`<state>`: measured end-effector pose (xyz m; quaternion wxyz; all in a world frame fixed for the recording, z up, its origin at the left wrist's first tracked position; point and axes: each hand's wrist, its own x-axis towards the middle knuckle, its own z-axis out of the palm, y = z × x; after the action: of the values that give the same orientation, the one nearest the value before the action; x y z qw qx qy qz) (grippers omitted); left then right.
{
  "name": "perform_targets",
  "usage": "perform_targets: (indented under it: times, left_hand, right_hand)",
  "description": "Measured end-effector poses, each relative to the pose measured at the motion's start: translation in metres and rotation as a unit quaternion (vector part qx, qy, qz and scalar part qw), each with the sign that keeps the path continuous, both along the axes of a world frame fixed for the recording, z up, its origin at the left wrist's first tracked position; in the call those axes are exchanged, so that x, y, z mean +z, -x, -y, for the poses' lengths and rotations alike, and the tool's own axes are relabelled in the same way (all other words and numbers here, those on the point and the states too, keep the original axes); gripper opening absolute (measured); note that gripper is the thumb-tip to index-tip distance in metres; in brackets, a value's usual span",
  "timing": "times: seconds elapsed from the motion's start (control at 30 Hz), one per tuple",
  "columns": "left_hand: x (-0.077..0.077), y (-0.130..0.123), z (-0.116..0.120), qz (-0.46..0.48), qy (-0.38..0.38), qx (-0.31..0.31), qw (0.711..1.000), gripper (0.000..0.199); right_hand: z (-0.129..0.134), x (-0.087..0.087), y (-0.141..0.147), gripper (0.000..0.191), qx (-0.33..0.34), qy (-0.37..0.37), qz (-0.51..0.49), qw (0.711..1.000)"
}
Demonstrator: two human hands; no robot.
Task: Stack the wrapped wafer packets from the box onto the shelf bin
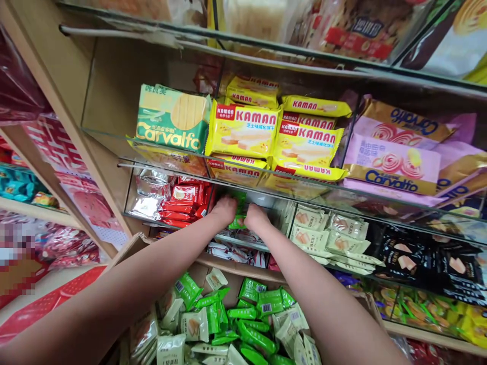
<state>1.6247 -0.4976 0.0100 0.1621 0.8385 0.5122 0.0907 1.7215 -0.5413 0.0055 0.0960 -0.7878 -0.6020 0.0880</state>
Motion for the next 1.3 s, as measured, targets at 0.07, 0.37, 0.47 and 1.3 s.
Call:
perform_targets:
  times: [0.07,0.37,0.47,1.3]
  left_hand:
    - [0.004,0.001,0.001,-0.034,-0.005,-0.014,0.999,0.027]
    - [-0.017,-0.003,0.009,-0.136,-0.028,-0.020,0.990,0.054]
    - [-0.022,-0.005,0.009,-0.159,-0.038,-0.016,0.986,0.056]
    - [-0.025,-0.011,0.008,-0.227,-0.034,-0.054,0.972,0.098]
  right_hand:
    - [-0.006,-0.006,0.001,0.022,0.001,0.000,-0.012,1.000]
    - [-0.016,-0.033,0.001,0.020,0.040,-0.021,-0.029,0.999]
    - [-0.015,-0.040,-0.003,0.022,0.052,-0.002,-0.047,0.998]
    - [0.165,-0.108,-0.014,0.052,0.186,0.183,0.097,0.961]
